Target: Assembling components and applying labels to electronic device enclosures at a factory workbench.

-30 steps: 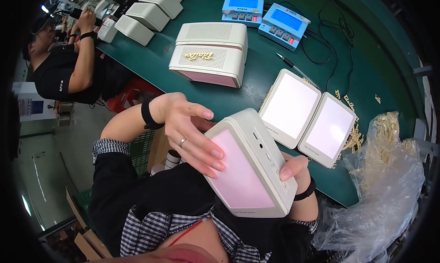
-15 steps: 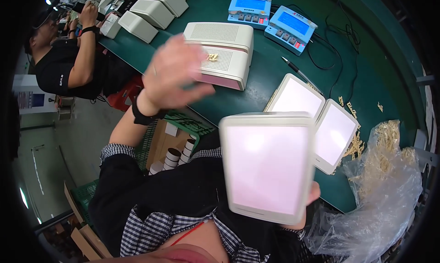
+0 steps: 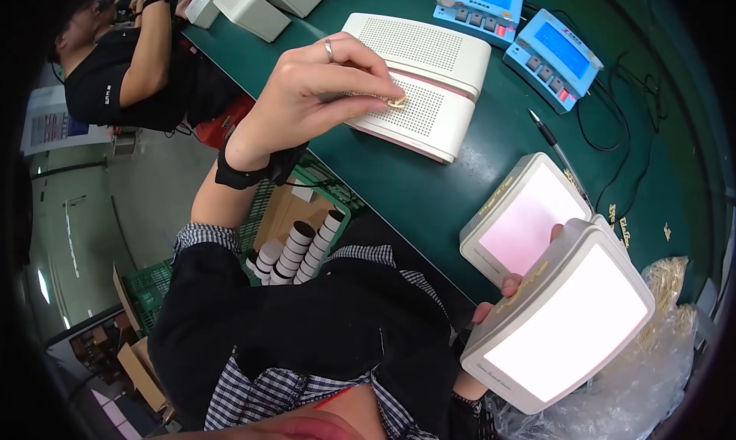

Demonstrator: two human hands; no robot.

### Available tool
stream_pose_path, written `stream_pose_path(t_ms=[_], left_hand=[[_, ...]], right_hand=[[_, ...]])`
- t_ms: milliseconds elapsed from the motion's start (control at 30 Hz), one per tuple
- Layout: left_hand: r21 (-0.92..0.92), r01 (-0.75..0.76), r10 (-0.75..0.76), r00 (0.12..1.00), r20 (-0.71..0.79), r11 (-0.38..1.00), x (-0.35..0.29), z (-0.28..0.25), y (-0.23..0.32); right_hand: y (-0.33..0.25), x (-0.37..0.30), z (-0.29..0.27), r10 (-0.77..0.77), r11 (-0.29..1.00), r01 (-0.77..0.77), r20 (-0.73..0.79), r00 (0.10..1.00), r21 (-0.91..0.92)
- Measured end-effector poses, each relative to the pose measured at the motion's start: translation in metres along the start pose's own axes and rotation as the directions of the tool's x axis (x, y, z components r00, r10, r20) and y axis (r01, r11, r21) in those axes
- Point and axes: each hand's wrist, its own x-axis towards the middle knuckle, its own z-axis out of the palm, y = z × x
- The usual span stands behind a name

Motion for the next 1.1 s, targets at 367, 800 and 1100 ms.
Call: stream_pose_path(t_ms=[367, 800, 1100], left_hand=[[0.041, -0.082, 0.08, 0.996, 0.036, 0.996, 0.007, 0.005, -0.001], [0.421, -0.21, 0.169, 0.977, 0.134, 0.883, 0.005, 0.006, 0.018], [0.556, -0.173, 0.101, 0.982, 0.157, 0.813, -0.015, 0.01, 0.034]], right_hand=[[0.0, 0.034, 0.041, -0.019, 0.997, -0.019, -0.438, 0.899, -0.08], [0.018, 0.03, 0.029, -0.221, 0.927, -0.084, -0.713, 0.665, -0.366], [0.044, 0.008, -0.001, -0.271, 0.952, 0.282, -0.1, 0.957, 0.119]])
